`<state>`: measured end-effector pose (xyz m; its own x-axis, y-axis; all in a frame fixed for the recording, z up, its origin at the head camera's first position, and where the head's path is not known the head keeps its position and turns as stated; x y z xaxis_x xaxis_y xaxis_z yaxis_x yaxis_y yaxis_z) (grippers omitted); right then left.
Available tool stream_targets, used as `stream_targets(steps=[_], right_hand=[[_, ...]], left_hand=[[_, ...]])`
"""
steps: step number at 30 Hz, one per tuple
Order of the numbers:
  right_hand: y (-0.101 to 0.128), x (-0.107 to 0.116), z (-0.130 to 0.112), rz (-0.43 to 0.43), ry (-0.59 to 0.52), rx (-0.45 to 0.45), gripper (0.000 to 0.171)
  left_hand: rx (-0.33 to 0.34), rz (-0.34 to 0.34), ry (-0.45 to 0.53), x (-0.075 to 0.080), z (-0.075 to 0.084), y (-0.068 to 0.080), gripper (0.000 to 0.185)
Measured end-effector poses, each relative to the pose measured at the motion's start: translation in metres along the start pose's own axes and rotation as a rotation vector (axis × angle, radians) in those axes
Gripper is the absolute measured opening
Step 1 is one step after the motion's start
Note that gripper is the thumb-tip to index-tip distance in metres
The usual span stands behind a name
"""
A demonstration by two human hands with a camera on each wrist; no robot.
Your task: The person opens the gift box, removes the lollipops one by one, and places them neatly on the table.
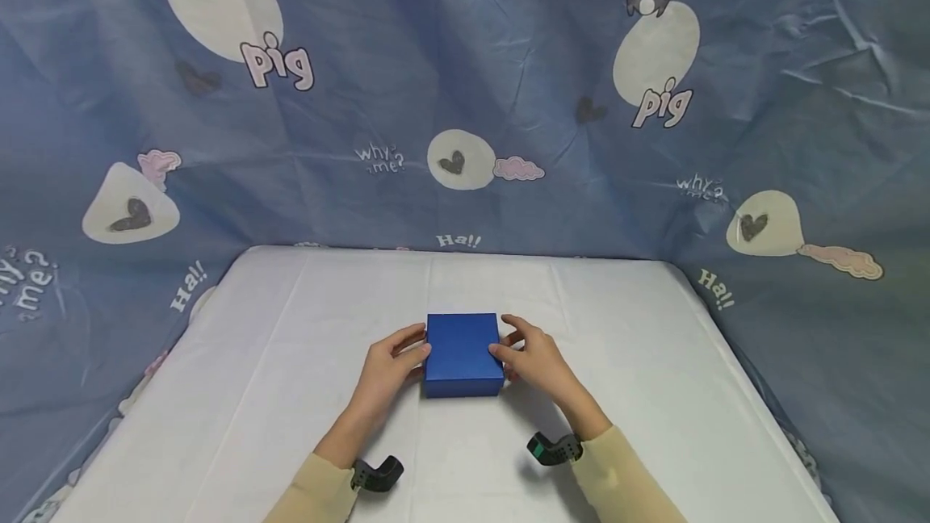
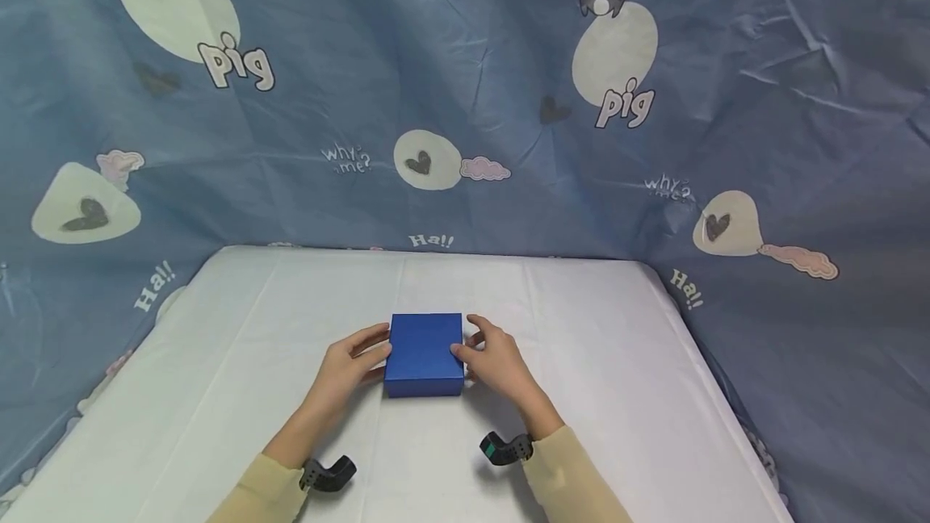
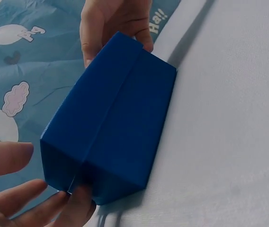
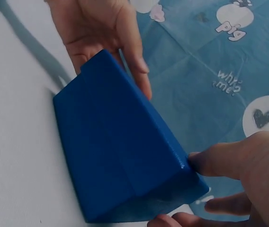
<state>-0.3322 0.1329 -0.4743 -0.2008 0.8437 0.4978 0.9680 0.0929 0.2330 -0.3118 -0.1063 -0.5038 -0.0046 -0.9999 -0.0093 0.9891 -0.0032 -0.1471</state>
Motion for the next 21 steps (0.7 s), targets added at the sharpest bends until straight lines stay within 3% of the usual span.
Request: stream_targets(steps=[9,21], right_hand=[[-0.006,-0.008,0.009,-0.1,-0.152,-0.075,0.064],[-0.006,-0.011,0.014,-0.159,-0.145,-0.128,0.066]], left_hand=[[0.021,0.023,0.034,0.002,-0.004,0.003,0.048],[0.044,0.04,0.032,0.001,-0.007,0.004,0.049]])
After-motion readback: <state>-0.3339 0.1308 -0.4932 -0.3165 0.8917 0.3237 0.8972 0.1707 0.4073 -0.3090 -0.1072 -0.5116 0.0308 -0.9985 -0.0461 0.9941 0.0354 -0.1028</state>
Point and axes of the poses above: each hand's wrist, its own y-axis away from the middle knuckle, its own x-axis out of the back of the hand, z = x × y, the point moved 9 cm from there along -y, towards the middle knuckle, and after that the axes turned 13 degrees about -x, right-handed, at the moved point
